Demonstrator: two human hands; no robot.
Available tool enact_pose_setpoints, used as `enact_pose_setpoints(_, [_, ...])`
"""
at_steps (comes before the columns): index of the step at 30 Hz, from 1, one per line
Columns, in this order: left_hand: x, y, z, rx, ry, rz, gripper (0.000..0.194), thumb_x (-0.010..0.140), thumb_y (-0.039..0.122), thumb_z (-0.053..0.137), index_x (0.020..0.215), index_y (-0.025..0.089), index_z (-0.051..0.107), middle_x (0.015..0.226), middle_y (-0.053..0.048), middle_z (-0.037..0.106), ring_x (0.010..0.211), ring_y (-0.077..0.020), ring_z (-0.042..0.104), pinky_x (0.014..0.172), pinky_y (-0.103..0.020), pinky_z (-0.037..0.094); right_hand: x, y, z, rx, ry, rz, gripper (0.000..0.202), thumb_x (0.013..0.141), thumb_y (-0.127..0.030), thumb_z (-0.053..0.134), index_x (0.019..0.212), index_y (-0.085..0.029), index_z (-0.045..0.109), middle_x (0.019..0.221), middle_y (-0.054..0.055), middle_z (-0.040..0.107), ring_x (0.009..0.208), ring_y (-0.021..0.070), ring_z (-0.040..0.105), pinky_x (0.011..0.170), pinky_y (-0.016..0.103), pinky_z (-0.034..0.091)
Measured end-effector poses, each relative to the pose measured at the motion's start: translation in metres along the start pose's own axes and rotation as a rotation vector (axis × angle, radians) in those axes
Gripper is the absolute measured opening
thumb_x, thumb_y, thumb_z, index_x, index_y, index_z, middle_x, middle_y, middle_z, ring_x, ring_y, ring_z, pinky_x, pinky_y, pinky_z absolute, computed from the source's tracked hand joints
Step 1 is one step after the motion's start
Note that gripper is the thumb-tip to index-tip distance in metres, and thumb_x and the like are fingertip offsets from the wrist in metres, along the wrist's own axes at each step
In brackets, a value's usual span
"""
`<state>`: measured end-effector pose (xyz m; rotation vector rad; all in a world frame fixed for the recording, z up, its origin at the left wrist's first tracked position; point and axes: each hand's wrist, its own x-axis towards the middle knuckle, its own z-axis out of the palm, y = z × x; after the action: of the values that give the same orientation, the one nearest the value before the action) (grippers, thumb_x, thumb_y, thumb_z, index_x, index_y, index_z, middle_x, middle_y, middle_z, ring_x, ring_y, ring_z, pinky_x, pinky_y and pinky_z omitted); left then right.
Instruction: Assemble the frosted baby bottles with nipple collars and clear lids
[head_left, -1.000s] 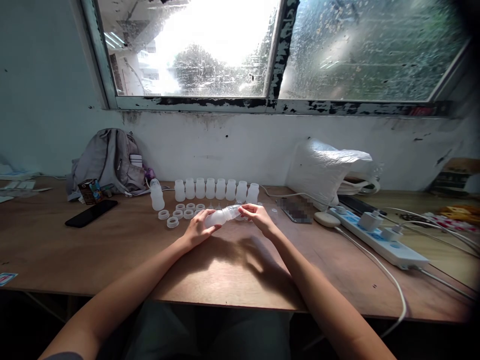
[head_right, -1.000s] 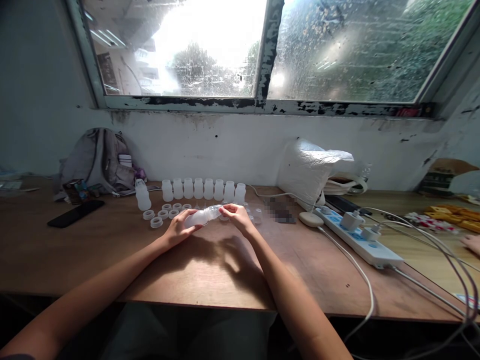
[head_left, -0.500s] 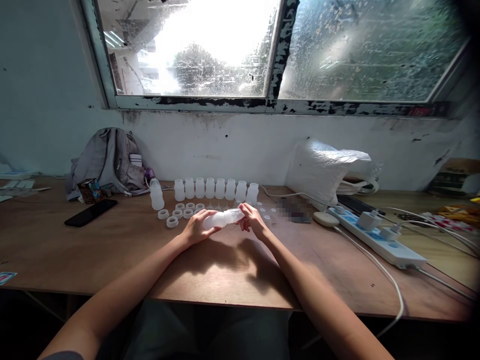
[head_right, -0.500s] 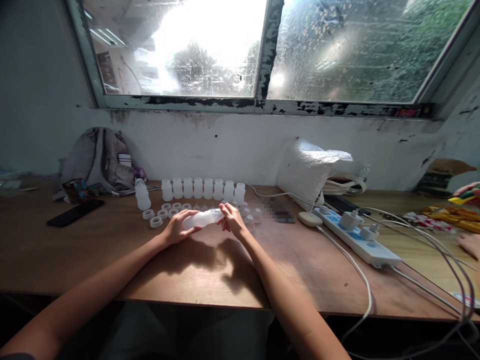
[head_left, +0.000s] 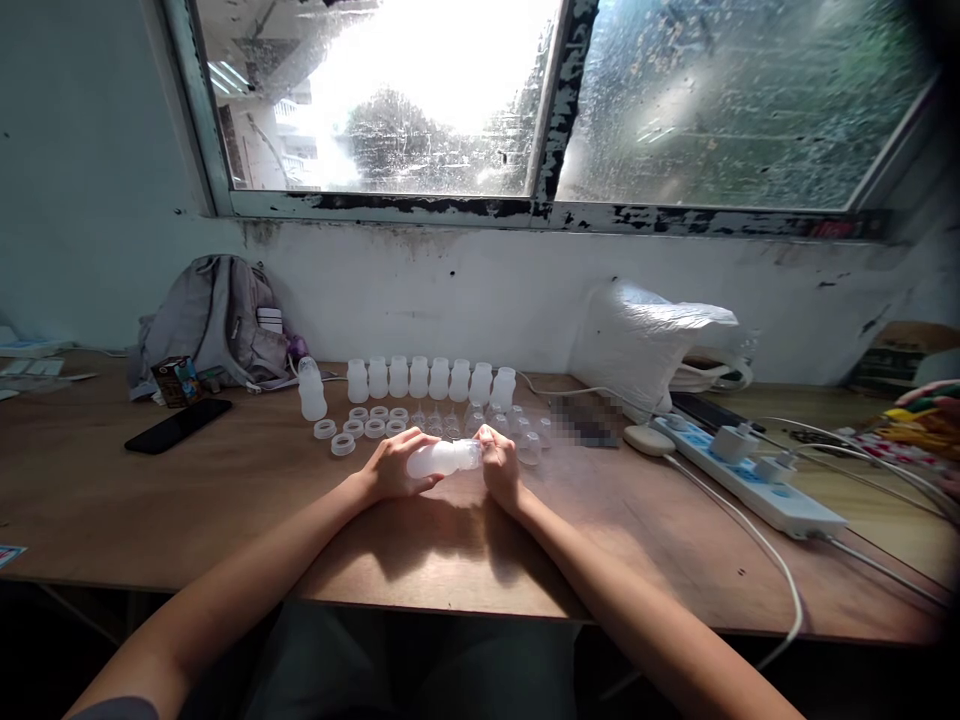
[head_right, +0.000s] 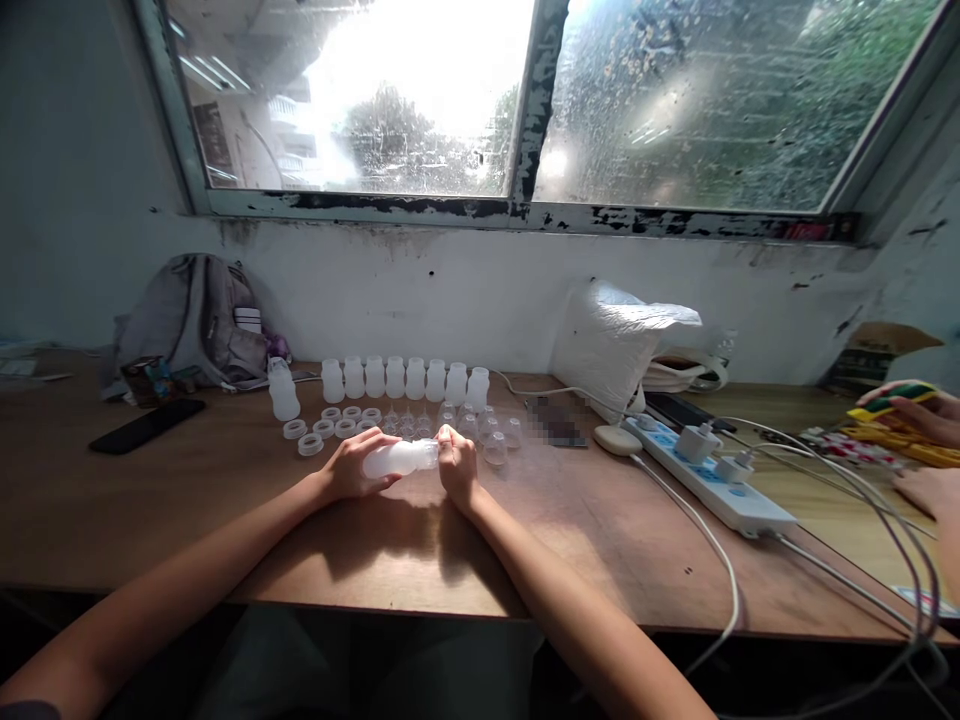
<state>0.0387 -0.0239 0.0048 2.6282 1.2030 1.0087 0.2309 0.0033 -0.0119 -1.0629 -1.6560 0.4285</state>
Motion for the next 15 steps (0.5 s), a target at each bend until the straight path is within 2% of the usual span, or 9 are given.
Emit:
enact_pose_setpoints(7, [-0.002, 0.005, 0.001, 0.027, 0.049, 0.065, 0.047, 0.066, 0.045, 0.056, 0.104, 0.017, 0.056, 0.087, -0.009, 0.055, 0.079, -0.0215, 0.053, 0.072, -0.033, 0.044, -0.004, -0.003, 0.001, -0.002, 0.015, -0.025, 0.033, 0.083, -0.034, 0.027, 0.055, -0.021, 0.040, 0.049, -0.001, 0.043, 0.046, 0.0132, 0.038, 0.048, 0.026, 0.025])
enact_pose_setpoints(15, [-0.003, 0.011, 0.006, 0.012, 0.092, 0.037, 0.049, 0.063, 0.044, 0.058, 0.104, 0.018, 0.056, 0.088, -0.010, 0.056, 0.082, -0.0228, 0.052, 0.073, -0.034, 0.045, -0.007, -0.007, 0.004, 0.123, 0.051, -0.024, 0.035, 0.083, -0.040, 0.025, 0.056, -0.022, 0.036, 0.050, -0.001, 0.039, 0.048, 0.0132, 0.036, 0.049, 0.027, 0.028])
